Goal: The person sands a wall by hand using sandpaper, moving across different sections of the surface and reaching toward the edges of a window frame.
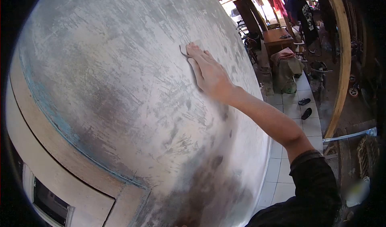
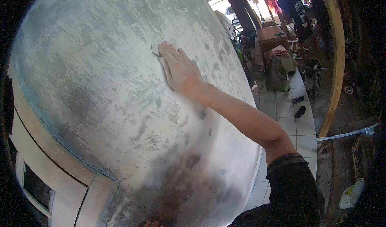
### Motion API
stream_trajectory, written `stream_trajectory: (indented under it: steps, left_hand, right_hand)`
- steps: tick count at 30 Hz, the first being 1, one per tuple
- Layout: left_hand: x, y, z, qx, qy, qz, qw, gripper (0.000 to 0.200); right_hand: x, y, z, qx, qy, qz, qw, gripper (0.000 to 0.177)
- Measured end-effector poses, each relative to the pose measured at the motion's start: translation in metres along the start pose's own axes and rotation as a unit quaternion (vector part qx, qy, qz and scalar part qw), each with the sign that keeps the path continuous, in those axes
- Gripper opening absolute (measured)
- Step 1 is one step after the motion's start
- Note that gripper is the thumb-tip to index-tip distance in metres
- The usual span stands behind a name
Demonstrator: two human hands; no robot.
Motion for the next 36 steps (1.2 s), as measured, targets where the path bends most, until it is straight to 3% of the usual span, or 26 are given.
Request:
stream_trajectory:
  steps: [3, 6, 9, 13, 16, 19, 22, 25, 28, 31, 34, 36]
  left_hand:
    - [0.0, 0.0, 0.0, -0.008, 0.003, -0.003, 1.0, 0.041]
    - [0.004, 0.002, 0.0, -0.023, 0.0, -0.001, 1.0, 0.041]
    - [0.007, 0.004, 0.001, -0.03, -0.003, -0.006, 1.0, 0.041]
    - [0.011, 0.007, 0.0, -0.009, -0.029, -0.057, 0.998, 0.04]
    - [0.014, 0.011, 0.0, 0.0, -0.041, -0.098, 0.994, 0.04]
    - [0.022, 0.013, 0.004, -0.107, 0.065, 0.05, 0.991, 0.036]
    - [0.028, 0.014, 0.009, -0.173, 0.149, 0.128, 0.965, 0.032]
    - [0.019, 0.007, 0.008, -0.097, 0.112, 0.071, 0.986, 0.027]
    - [0.017, 0.005, 0.005, -0.144, 0.087, 0.105, 0.98, 0.023]
    - [0.021, 0.007, 0.006, -0.132, 0.093, 0.13, 0.978, 0.022]
    - [0.037, 0.012, 0.016, -0.195, 0.209, 0.253, 0.924, 0.022]
    - [0.038, 0.017, 0.012, -0.131, 0.134, 0.174, 0.967, 0.023]
  right_hand:
    - [-0.015, -0.003, -0.014, 0.011, -0.033, -0.004, 0.999, 0.045]
    - [-0.055, -0.001, -0.035, -0.021, 0.004, -0.091, 0.996, 0.047]
    - [-0.035, 0.001, -0.005, -0.091, 0.03, -0.101, 0.99, 0.05]
    - [-0.016, -0.002, 0.008, -0.033, -0.049, -0.071, 0.996, 0.051]
    - [-0.047, 0.002, -0.026, 0.02, 0.007, -0.06, 0.998, 0.049]
    - [-0.04, 0.006, -0.016, -0.065, 0.037, -0.112, 0.991, 0.049]
    - [-0.022, 0.007, 0.002, -0.048, -0.029, -0.082, 0.995, 0.049]
    - [-0.03, -0.002, -0.008, 0.014, -0.059, -0.048, 0.997, 0.046]
    - [-0.054, 0.003, -0.029, 0.045, -0.02, -0.074, 0.996, 0.047]
    - [-0.04, 0.003, -0.007, -0.022, 0.003, -0.073, 0.997, 0.047]
    - [-0.023, -0.002, 0.005, -0.02, -0.05, -0.059, 0.997, 0.047]
    - [-0.035, -0.001, -0.017, 0.03, -0.025, -0.036, 0.999, 0.046]
Point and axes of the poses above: each hand's wrist, its own x-axis towards the middle knuckle, its own y-axis out of the back of the hand, z = x × y, the point moved 6 cm from there along x, towards the middle knuckle, and after that the axes turned 12 degrees about y, right-handed, at the moved point
